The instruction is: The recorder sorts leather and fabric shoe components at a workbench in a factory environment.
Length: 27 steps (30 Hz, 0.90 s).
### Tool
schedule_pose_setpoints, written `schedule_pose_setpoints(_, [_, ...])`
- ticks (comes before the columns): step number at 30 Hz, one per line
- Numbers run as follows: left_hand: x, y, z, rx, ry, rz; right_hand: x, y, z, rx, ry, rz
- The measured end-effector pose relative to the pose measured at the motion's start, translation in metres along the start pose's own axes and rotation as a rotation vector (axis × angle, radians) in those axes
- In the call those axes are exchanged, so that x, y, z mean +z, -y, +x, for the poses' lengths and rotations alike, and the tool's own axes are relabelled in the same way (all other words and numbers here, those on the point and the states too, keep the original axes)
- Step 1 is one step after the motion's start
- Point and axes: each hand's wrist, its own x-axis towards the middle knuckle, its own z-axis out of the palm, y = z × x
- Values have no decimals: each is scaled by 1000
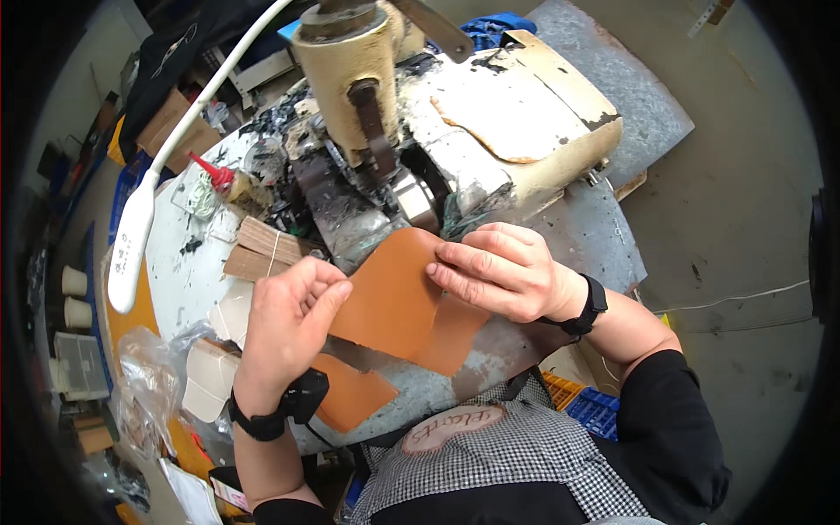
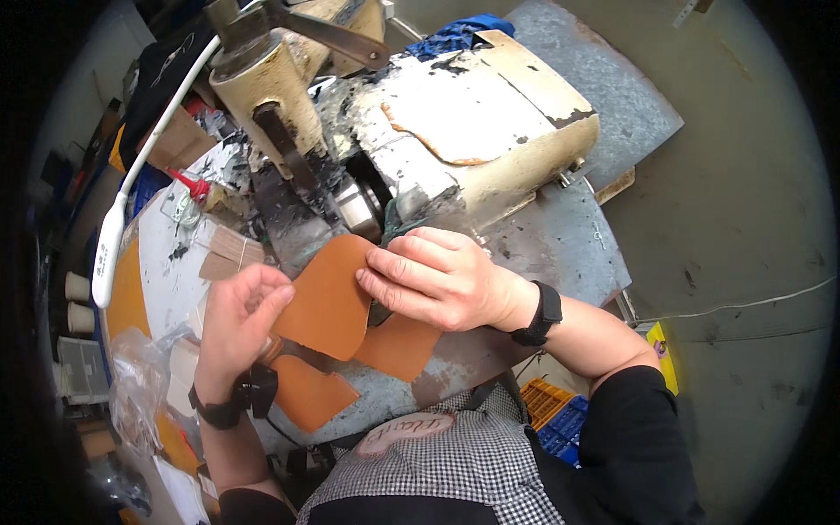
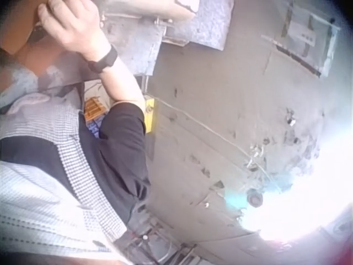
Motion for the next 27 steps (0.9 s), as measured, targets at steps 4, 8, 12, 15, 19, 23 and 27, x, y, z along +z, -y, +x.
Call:
schedule_pose_setpoints(4, [-11, 4, 9, -76, -40, -35, 12, 5, 4, 70, 18, 29])
schedule_pose_setpoints(8, [-13, 6, 18, -3, -128, -81, 20, 1, 10, 116, 12, -17])
schedule_pose_setpoints(12, [1, -1, 37, 224, -204, -9, 11, -5, 2, 126, 37, -111])
schedule_pose_setpoints(15, [18, -5, 52, 318, -249, 135, 4, -14, 5, 182, -7, -185])
schedule_pose_setpoints(19, [33, -10, 54, 336, -294, 210, -6, -47, 15, 311, -99, -121])
schedule_pose_setpoints(23, [41, -18, 29, 371, -274, 305, -42, -74, 10, 697, -81, 260])
schedule_pose_setpoints(27, [73, -5, -20, 368, 95, 302, -67, -101, -10, 1340, -3, 712])
